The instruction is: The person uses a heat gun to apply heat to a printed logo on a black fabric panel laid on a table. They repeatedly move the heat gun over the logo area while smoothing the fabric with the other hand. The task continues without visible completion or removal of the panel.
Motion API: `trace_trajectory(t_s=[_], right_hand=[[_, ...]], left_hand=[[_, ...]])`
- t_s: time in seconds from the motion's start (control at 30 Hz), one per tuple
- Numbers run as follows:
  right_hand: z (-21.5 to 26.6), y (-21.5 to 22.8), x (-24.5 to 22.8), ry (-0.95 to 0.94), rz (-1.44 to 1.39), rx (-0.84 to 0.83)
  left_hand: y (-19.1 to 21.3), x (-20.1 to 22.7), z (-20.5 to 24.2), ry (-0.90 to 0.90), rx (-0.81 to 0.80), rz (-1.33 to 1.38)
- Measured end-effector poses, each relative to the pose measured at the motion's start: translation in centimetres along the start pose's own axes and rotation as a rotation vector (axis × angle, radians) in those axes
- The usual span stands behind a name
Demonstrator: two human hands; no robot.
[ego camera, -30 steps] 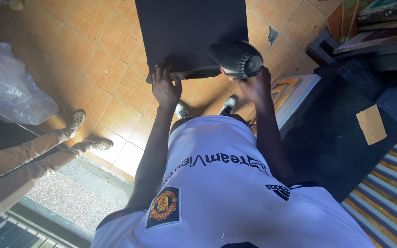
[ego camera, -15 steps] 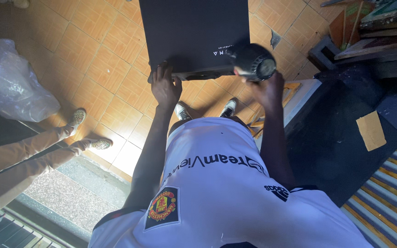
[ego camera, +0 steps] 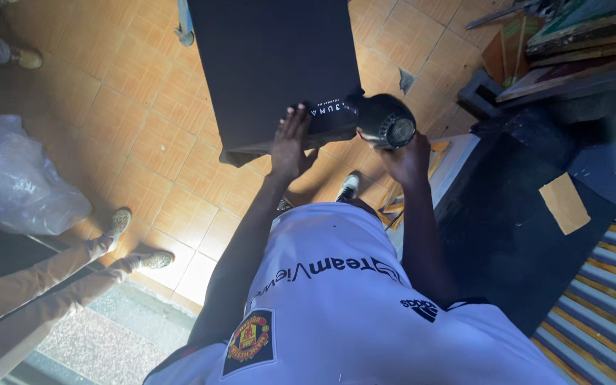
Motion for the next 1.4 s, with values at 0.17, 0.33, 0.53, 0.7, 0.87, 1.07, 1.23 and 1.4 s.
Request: trace_trajectory(t_s=[0.17,0.33,0.53,0.7,0.87,1.07,1.23,1.4], right_hand=[[0.4,-2.3,0.1,0.027,-0.054,-0.007],[-0.9,-3.8,-0.5,0.116,-0.002,-0.019],[-1.8,-1.8,-0.2,0.156,0.025,0.092],[-0.7,-2.0,-0.9,-0.06,-0.145,-0.012],[-0.2,-2.3,-2.4,0.07,-0.09,-0.012],[-0.7,-1.0,-1.0,-0.015,-0.05,-0.04],[0.0,-1.8,-1.7,0.065,-0.044,-0.041],[0.0,-1.5,-1.8,-0.096,-0.119,-0.046]], left_hand=[[-2.4,-0.8,1.2,-0.008,0.001,-0.023],[-0.3,-3.5,1.4,0.087,0.089,0.003],[1.7,-6.8,1.2,0.282,0.211,-0.058],[1.1,-5.0,0.9,0.264,0.188,-0.043],[-0.5,-1.7,1.6,0.12,0.125,0.01],[-2.3,-0.5,3.8,-0.066,0.061,0.137],[-1.1,-2.4,4.2,-0.006,0.158,0.15],[1.2,-5.0,3.5,-0.058,0.403,0.126]])
Point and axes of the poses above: each hand's wrist, its own z-axis away from the middle knuckle, its own y-axis out of the back of the hand, x = y × z, the point moved 2 cm from there along -z, towards the middle knuckle, and after that the axes turned 7 degrees about y, right-handed, at the moved point
